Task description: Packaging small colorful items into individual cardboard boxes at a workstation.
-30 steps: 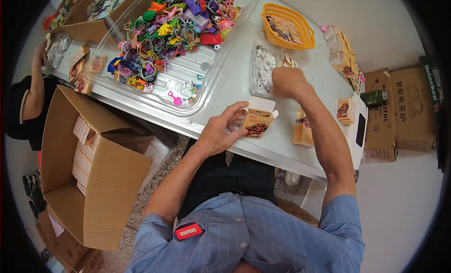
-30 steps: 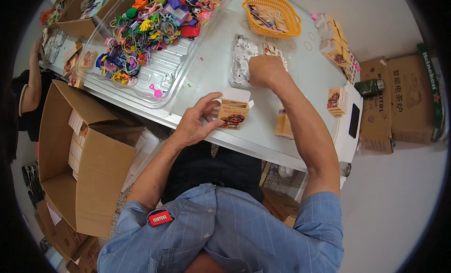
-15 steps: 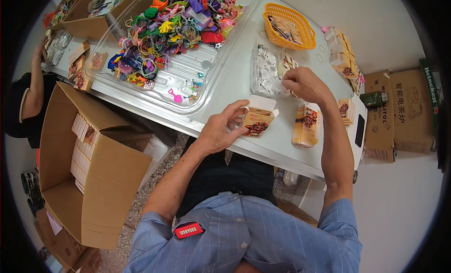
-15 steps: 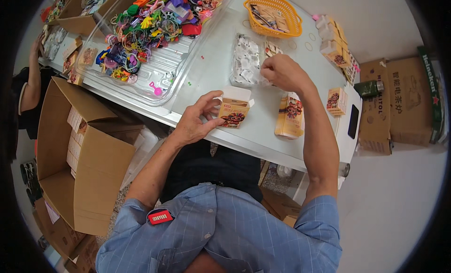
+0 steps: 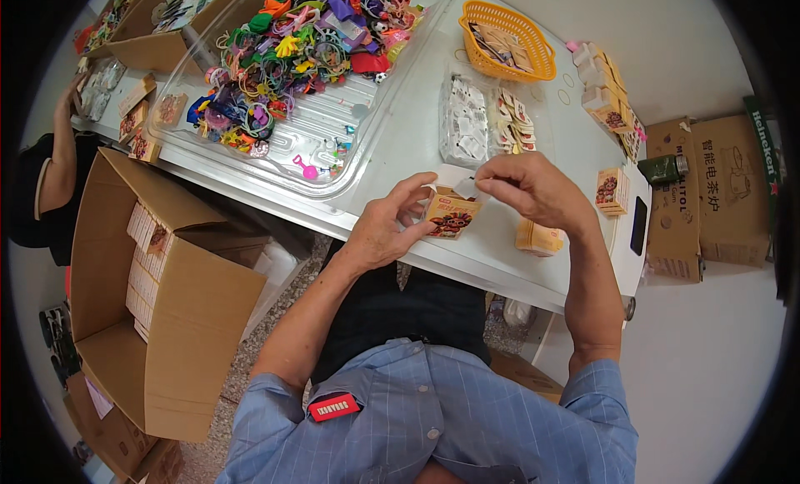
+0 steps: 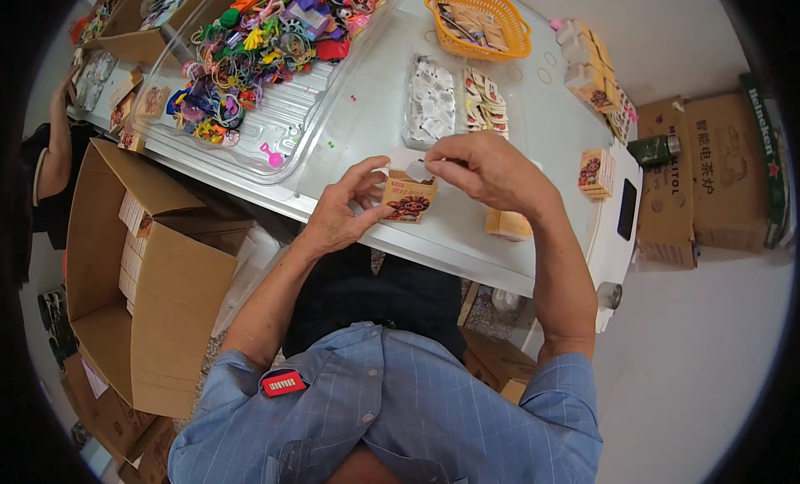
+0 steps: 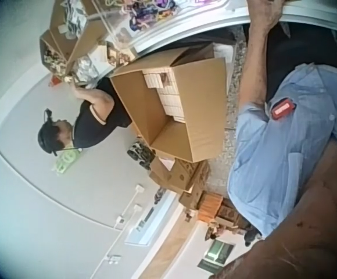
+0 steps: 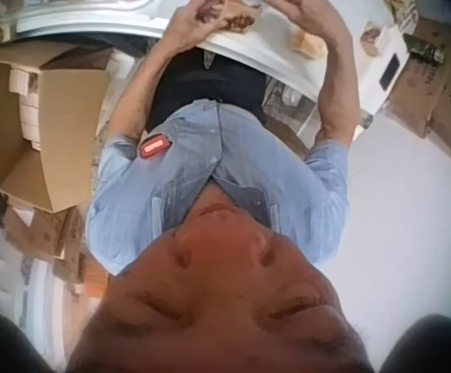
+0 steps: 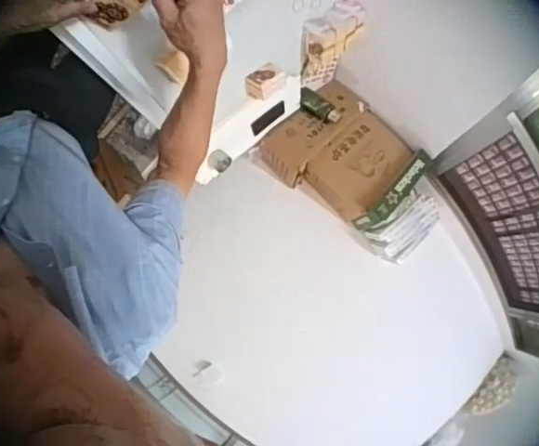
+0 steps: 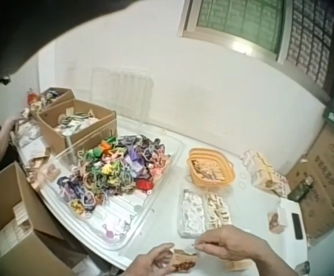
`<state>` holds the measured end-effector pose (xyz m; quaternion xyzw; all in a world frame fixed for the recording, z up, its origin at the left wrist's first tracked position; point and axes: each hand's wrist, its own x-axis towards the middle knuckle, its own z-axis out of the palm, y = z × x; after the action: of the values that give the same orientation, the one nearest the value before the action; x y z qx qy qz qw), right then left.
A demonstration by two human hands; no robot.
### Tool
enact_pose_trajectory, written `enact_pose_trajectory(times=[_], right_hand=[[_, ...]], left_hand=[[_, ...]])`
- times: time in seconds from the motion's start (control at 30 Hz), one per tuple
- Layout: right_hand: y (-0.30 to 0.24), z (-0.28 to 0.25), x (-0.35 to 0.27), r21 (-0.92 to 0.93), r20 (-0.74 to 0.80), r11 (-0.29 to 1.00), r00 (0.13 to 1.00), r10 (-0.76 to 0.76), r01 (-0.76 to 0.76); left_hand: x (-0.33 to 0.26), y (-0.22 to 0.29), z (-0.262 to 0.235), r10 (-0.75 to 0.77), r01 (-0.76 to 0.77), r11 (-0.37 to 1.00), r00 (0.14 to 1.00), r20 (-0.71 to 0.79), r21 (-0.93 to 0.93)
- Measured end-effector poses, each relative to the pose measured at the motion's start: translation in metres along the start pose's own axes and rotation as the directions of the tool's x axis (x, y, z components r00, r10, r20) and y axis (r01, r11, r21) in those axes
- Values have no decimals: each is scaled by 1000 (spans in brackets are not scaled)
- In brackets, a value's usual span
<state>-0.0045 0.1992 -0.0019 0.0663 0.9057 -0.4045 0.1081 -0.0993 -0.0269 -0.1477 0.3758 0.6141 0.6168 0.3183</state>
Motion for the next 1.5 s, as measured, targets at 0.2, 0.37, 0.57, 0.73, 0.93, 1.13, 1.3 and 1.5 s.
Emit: enact_pose_trajectory(times=[0.2,0.37,0.57,0.73,0.93,1.13,1.3,1.5], right_hand=[[-11,11,4,-309,103,939,986,-129,155],[-18,7,7,-232,-132,966,980,-146,113],[-62,6,81,-272,-449,930,822,-350,248],[-73,23,199,-619,-331,730,746,-577,290],[-63,29,286,-741,-197,666,921,-337,86],[-55,19,284,-642,-183,748,913,-364,169],[-64,-12,252,-166,-220,953,932,-287,255],[-44,-43,239,793,-181,580,981,-66,185]], left_hand=[[-2,-3,-2,15,-15,1000,1000,-7,17],[-2,-3,-2,11,-11,1000,1000,3,26],[-5,3,-7,-37,34,998,998,46,52],[-5,2,-7,-20,19,999,999,30,31],[-3,4,-6,-6,7,1000,998,62,-10],[-2,1,-9,17,-14,999,996,90,-38],[-1,2,-12,5,-3,1000,994,105,-20],[-1,3,-11,-1,4,1000,993,118,-29]])
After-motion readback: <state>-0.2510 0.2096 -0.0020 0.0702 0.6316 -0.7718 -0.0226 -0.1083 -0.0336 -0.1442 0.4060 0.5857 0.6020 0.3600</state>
